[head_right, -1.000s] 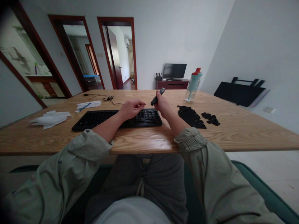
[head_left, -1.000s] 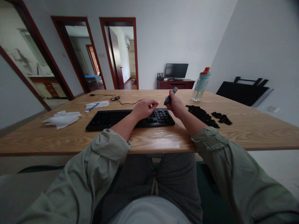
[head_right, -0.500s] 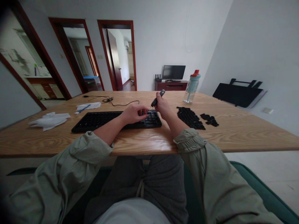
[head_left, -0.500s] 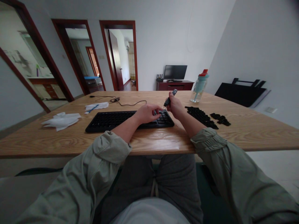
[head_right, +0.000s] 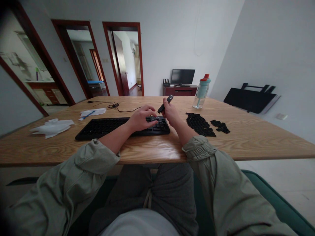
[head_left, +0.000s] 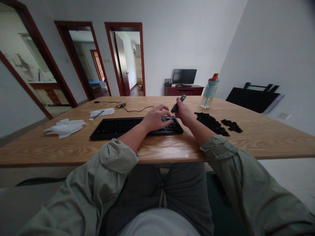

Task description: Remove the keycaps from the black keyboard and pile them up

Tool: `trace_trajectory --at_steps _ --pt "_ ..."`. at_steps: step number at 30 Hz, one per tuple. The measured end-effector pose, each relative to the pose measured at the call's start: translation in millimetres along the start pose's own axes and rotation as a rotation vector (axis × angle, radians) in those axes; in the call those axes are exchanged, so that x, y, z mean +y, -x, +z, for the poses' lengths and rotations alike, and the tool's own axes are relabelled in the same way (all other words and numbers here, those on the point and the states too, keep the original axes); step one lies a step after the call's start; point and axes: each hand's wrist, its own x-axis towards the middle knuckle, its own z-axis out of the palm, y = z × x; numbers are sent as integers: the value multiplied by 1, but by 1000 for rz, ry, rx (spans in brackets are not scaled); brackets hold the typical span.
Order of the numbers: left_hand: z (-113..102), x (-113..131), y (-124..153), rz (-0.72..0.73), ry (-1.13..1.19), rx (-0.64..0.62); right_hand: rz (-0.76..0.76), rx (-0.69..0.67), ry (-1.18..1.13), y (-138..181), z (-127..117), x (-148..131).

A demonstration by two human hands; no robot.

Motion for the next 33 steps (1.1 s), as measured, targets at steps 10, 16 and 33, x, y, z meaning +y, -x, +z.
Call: trace_trajectory --at_steps 10,16,33 --pt "4 4 -2 13 -4 -1 10 8 45 3 3 -3" --pt "0 8 -2 -20 -24 -22 9 6 61 1 1 -1" --pt "-1 -10 1 -59 -36 3 83 -212 30 6 -1 -2"
